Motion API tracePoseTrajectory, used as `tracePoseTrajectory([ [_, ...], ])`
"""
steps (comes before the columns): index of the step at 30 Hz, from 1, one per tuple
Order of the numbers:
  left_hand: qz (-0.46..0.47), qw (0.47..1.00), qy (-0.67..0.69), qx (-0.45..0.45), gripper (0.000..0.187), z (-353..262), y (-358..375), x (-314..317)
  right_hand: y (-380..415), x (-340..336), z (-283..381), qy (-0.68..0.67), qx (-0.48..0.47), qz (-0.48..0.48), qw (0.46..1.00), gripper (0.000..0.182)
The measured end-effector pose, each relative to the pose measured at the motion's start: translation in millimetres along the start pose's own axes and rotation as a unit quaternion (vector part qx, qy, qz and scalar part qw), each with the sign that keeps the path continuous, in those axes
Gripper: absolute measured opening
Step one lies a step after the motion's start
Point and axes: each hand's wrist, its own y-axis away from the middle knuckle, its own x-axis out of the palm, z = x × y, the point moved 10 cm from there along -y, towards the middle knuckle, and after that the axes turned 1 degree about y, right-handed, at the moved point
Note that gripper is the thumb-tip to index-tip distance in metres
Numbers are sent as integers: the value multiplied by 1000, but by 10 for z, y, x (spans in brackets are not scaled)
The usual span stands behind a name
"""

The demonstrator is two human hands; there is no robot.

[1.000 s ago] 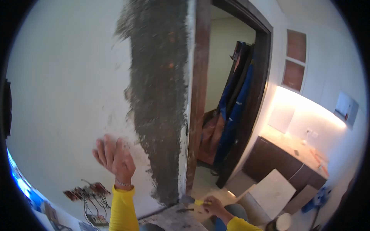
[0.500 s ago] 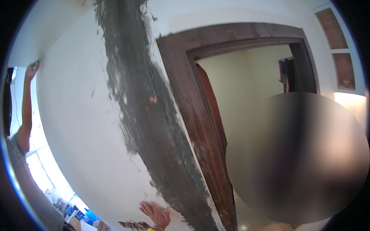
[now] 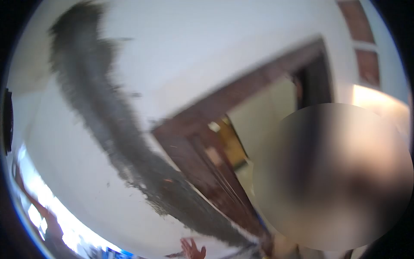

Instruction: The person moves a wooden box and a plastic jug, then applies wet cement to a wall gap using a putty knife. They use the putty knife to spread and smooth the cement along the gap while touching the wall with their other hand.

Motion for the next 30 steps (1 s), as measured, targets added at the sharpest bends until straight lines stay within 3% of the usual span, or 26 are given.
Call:
tracePoseTrajectory([
  [3,86,996,22,1,95,88,25,-74,815,-1318,-1436,325,150,-101,928,37],
  [7,150,988,-18,24,91,140,-64,-190,2002,-1644,-2348,452,242,-193,836,19],
  [8,162,986,-20,28,90,208,-80,-211,3024,-1800,-1837,150,329,-418,833,23],
  [10,207,975,-71,36,93,202,-121,-206,3556,-1785,-1893,119,280,-499,812,28],
  [11,187,974,-49,114,95,335,-155,-77,3858,-1672,-1949,24,267,-535,801,30],
  [12,204,972,-34,108,96,402,-134,-38,4085,-1525,-2050,-29,288,-513,809,32],
  [13,241,961,-105,82,96,403,-144,-13,4347,-1298,-2158,-166,262,-556,771,34],
  [14,262,955,-124,64,94,308,-164,-72,4644,-1150,-2173,-202,243,-594,740,35],
  [17,295,940,-153,70,93,199,-130,-107,5642,-478,-1972,-301,172,-711,611,39],
  [20,310,931,-175,83,94,164,-119,-41,6315,329,-2345,-273,242,-766,530,38],
  [23,324,923,-196,73,96,125,-136,28,6642,1229,-2567,-318,321,-754,476,38],
  [26,322,920,-212,64,99,146,-193,96,6687,1925,-2657,-331,362,-737,466,37],
  [30,315,920,-222,70,101,291,-269,220,6552,2499,-2753,-368,349,-727,462,42],
])
